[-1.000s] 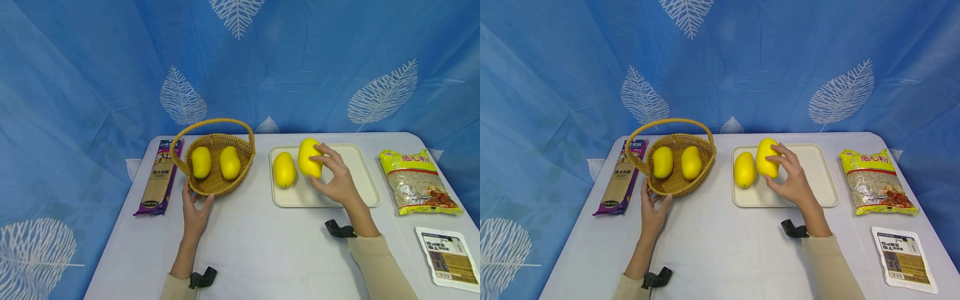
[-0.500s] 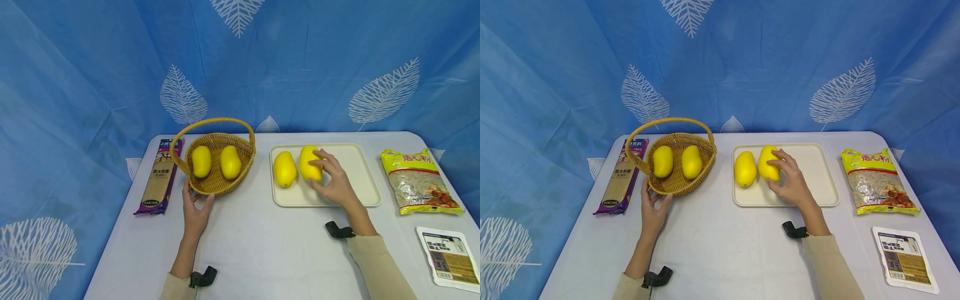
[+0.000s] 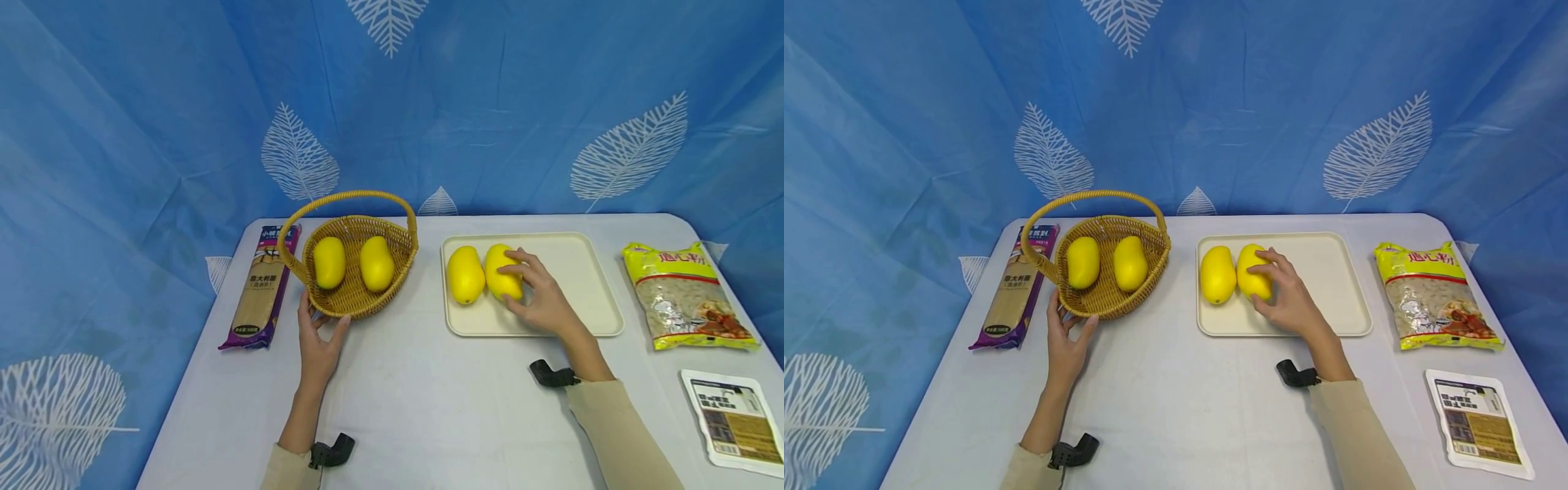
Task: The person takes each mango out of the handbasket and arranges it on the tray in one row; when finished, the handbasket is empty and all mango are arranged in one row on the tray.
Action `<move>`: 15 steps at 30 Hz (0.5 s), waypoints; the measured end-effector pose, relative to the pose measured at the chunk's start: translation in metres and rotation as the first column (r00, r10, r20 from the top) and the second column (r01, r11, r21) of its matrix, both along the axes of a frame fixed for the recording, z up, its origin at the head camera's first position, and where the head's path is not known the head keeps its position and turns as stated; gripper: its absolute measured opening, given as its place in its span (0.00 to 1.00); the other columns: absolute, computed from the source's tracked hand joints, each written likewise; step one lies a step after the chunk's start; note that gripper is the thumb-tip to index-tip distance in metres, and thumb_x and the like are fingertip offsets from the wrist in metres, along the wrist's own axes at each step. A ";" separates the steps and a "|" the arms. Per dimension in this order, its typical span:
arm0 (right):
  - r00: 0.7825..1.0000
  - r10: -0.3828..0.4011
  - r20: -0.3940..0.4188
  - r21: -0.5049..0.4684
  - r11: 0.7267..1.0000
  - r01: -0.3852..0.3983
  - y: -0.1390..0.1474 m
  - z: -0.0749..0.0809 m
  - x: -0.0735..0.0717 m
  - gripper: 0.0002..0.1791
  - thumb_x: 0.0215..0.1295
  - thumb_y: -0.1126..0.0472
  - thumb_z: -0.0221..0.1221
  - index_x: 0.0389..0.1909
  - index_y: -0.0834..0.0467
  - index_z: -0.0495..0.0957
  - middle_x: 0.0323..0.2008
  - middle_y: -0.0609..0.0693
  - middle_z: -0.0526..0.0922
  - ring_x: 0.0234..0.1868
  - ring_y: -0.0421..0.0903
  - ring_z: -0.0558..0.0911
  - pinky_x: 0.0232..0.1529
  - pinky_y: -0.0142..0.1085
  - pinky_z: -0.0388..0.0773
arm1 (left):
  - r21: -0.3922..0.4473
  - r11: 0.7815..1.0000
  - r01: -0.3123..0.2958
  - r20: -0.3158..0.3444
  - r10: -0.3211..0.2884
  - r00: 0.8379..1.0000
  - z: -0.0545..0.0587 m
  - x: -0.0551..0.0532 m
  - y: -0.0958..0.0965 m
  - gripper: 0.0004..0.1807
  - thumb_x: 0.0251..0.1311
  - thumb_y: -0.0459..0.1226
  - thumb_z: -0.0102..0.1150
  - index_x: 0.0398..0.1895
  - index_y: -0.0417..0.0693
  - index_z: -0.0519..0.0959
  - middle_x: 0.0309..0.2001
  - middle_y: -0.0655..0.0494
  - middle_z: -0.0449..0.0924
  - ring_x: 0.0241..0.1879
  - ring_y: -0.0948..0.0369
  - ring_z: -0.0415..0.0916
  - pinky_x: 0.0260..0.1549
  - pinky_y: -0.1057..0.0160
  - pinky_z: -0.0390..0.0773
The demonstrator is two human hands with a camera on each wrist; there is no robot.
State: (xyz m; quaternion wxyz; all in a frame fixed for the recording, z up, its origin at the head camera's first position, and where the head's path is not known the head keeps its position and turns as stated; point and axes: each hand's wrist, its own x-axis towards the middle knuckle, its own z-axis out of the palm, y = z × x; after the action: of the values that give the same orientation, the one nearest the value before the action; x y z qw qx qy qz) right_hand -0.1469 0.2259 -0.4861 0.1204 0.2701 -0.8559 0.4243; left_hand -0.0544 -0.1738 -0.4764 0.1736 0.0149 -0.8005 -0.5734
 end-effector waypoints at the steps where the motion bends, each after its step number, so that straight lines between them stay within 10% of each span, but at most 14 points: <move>1: 1.000 0.000 0.005 0.007 1.000 0.000 0.000 0.000 0.000 0.26 0.45 0.75 0.69 0.50 0.64 0.79 0.64 0.64 0.68 0.69 0.72 0.60 0.69 0.19 0.52 | -0.002 1.000 0.000 0.001 0.000 1.000 0.000 0.000 0.000 0.48 0.62 0.31 0.63 0.77 0.36 0.42 0.75 0.35 0.46 0.68 0.37 0.58 0.61 0.39 0.67; 8: 0.999 0.001 0.039 0.020 1.000 -0.002 0.000 -0.001 0.000 0.26 0.46 0.75 0.69 0.50 0.63 0.79 0.65 0.64 0.66 0.70 0.70 0.59 0.69 0.19 0.52 | -0.004 1.000 -0.001 -0.001 0.001 1.000 0.001 0.000 0.000 0.48 0.61 0.31 0.63 0.77 0.35 0.42 0.75 0.34 0.46 0.67 0.37 0.60 0.61 0.39 0.67; 15: 1.000 0.011 0.020 0.011 1.000 -0.011 0.000 -0.002 0.002 0.26 0.46 0.75 0.69 0.51 0.61 0.79 0.66 0.65 0.65 0.70 0.72 0.59 0.67 0.64 0.60 | -0.012 1.000 -0.002 -0.002 0.002 1.000 -0.001 0.000 0.000 0.48 0.61 0.30 0.63 0.76 0.34 0.42 0.75 0.34 0.46 0.68 0.37 0.59 0.60 0.39 0.67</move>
State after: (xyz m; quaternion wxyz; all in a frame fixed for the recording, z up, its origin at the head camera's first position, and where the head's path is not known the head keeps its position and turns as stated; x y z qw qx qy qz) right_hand -0.1452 0.2255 -0.4882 0.1082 0.2713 -0.8578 0.4230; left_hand -0.0548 -0.1740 -0.4770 0.1748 0.0141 -0.8038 -0.5684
